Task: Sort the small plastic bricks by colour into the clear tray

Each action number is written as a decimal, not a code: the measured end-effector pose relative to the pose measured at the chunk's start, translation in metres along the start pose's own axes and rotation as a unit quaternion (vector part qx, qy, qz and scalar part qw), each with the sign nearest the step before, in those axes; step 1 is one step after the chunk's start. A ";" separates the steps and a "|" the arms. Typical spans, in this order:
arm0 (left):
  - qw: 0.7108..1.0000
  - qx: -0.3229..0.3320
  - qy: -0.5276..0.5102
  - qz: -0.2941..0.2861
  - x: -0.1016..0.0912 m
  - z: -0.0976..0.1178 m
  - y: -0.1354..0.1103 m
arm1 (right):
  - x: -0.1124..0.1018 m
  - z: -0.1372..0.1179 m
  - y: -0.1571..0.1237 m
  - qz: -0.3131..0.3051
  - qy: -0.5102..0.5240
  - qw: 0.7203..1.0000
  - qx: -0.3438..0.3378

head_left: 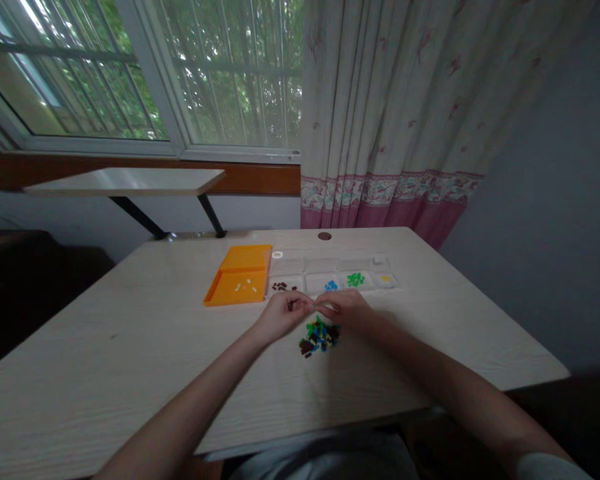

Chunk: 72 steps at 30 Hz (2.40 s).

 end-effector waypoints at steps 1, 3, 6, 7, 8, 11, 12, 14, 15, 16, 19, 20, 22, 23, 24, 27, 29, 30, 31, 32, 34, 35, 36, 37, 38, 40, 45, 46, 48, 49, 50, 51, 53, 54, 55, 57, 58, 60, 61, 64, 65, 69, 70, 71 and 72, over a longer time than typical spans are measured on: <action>1.000 -0.002 -0.006 -0.002 0.000 0.001 0.000 | 0.000 0.000 0.000 -0.001 0.001 1.000 -0.001; 1.000 -0.006 -0.016 -0.006 0.000 0.004 0.000 | 0.000 0.000 0.000 -0.002 0.002 1.000 0.000; 1.000 -0.003 -0.005 -0.022 -0.003 0.006 -0.001 | -0.002 0.000 0.000 0.003 0.004 1.000 0.013; 0.999 0.002 0.007 -0.033 -0.005 0.006 -0.001 | -0.003 0.000 0.001 0.010 0.003 1.000 0.023; 0.998 0.010 0.022 -0.049 -0.007 0.006 -0.002 | -0.005 0.001 0.002 0.020 0.000 0.999 0.034; 0.990 0.039 0.076 -0.111 -0.014 0.006 -0.003 | -0.014 0.004 0.005 0.069 -0.014 0.995 0.065; 0.986 0.044 0.092 -0.129 -0.015 0.005 -0.003 | -0.017 0.006 0.006 0.082 -0.020 0.994 0.073; 0.981 0.047 0.113 -0.152 -0.016 0.003 -0.003 | -0.021 0.009 0.008 0.093 -0.029 0.992 0.083; 0.979 0.048 0.119 -0.157 -0.016 0.003 -0.004 | -0.023 0.010 0.008 0.094 -0.032 0.991 0.087; 0.978 0.051 0.123 -0.158 -0.015 0.002 -0.004 | -0.024 0.011 0.008 0.092 -0.034 0.991 0.090; 0.976 0.070 0.139 -0.154 -0.013 0.002 -0.005 | -0.024 0.012 0.008 0.099 -0.032 0.991 0.087; 0.975 0.075 0.145 -0.154 -0.013 0.002 -0.005 | -0.024 0.012 0.008 0.101 -0.030 0.991 0.083; 0.972 0.084 0.155 -0.157 -0.012 0.003 -0.006 | -0.026 0.012 0.008 0.103 -0.028 0.991 0.076; 0.970 0.087 0.160 -0.160 -0.013 0.003 -0.006 | -0.028 0.014 0.009 0.099 -0.028 0.992 0.072; 0.969 0.090 0.163 -0.162 -0.013 0.003 -0.005 | -0.030 0.016 0.009 0.091 -0.029 0.993 0.066; 0.967 0.096 0.169 -0.164 -0.013 0.003 -0.005 | -0.041 0.030 0.011 0.044 -0.046 0.996 0.062; 0.968 0.098 0.168 -0.160 -0.013 0.002 -0.005 | -0.049 0.044 0.012 -0.001 -0.075 0.994 0.085; 0.968 0.100 0.168 -0.159 -0.013 0.002 -0.005 | -0.052 0.052 0.012 -0.023 -0.093 0.990 0.105; 0.967 0.102 0.168 -0.160 -0.013 0.002 -0.005 | -0.055 0.061 0.011 -0.044 -0.112 0.985 0.127; 0.967 0.105 0.167 -0.161 -0.013 0.003 -0.005 | -0.057 0.069 0.010 -0.063 -0.129 0.978 0.149; 0.966 0.111 0.168 -0.164 -0.013 0.003 -0.006 | -0.059 0.083 0.006 -0.086 -0.154 0.967 0.186; 0.965 0.114 0.168 -0.165 -0.013 0.004 -0.006 | -0.060 0.089 0.004 -0.093 -0.160 0.962 0.199; 0.965 0.116 0.170 -0.165 -0.013 0.004 -0.006 | -0.061 0.094 0.003 -0.097 -0.163 0.960 0.207; 0.964 0.118 0.172 -0.164 -0.013 0.004 -0.007 | -0.061 0.098 0.001 -0.099 -0.166 0.958 0.213; 0.964 0.118 0.174 -0.161 -0.013 0.004 -0.007 | -0.062 0.100 0.000 -0.101 -0.166 0.957 0.216; 0.967 0.112 0.175 -0.149 -0.013 0.005 -0.006 | -0.062 0.102 0.000 -0.104 -0.163 0.956 0.220; 0.978 0.105 0.153 -0.099 -0.014 0.010 -0.005 | -0.059 0.084 0.006 -0.090 -0.125 0.964 0.216; 0.979 0.108 0.150 -0.090 -0.015 0.011 -0.005 | -0.056 0.076 0.007 -0.089 -0.109 0.969 0.205; 0.980 0.116 0.143 -0.070 -0.015 0.014 -0.005 | -0.047 0.058 0.010 -0.097 -0.068 0.978 0.174; 0.981 0.119 0.140 -0.060 -0.015 0.015 -0.005 | -0.042 0.048 0.011 -0.104 -0.046 0.981 0.159; 0.982 0.120 0.137 -0.051 -0.015 0.016 -0.005 | -0.036 0.038 0.012 -0.115 -0.023 0.982 0.149; 0.982 0.121 0.136 -0.040 -0.015 0.016 -0.005 | -0.031 0.029 0.012 -0.125 -0.004 0.982 0.142; 0.983 0.125 0.136 -0.014 -0.015 0.018 -0.005 | -0.021 0.014 0.011 -0.136 0.029 0.981 0.139; 0.982 0.129 0.136 -0.003 -0.015 0.018 -0.005 | -0.017 0.009 0.010 -0.134 0.045 0.980 0.137; 0.982 0.134 0.134 0.005 -0.015 0.018 -0.005 | -0.013 0.004 0.009 -0.127 0.062 0.981 0.135; 0.981 0.146 0.131 0.012 -0.014 0.018 -0.006 | -0.007 -0.002 0.007 -0.102 0.099 0.982 0.122; 0.980 0.153 0.130 0.012 -0.013 0.018 -0.006 | -0.005 -0.003 0.005 -0.088 0.117 0.982 0.115; 0.977 0.169 0.131 0.010 -0.013 0.017 -0.006 | -0.003 -0.005 0.004 -0.065 0.143 0.981 0.111; 0.976 0.175 0.131 0.009 -0.012 0.017 -0.006 | -0.002 -0.005 0.003 -0.058 0.151 0.980 0.115; 0.974 0.186 0.130 0.012 -0.012 0.017 -0.007 | -0.002 -0.007 0.003 -0.049 0.159 0.976 0.137; 0.974 0.186 0.131 0.014 -0.012 0.017 -0.007 | -0.002 -0.008 0.003 -0.047 0.159 0.976 0.143; 0.974 0.179 0.135 0.019 -0.012 0.018 -0.007 | -0.001 -0.010 0.003 -0.023 0.146 0.979 0.143; 0.975 0.177 0.135 0.019 -0.012 0.019 -0.007 | 0.000 -0.010 0.003 -0.014 0.139 0.981 0.136; 0.975 0.174 0.134 0.020 -0.012 0.019 -0.007 | 0.000 -0.009 0.002 -0.006 0.132 0.983 0.127; 0.976 0.173 0.133 0.021 -0.012 0.019 -0.007 | 0.001 -0.009 0.002 0.003 0.123 0.985 0.117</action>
Point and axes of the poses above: each hand's wrist, its own y-axis towards the middle knuckle, its own x-axis out of the palm, z = x × y, the point moved 1 cm from there along y, towards the middle knuckle, and after that the axes turned 9 degrees about z, right-handed, at the moved point
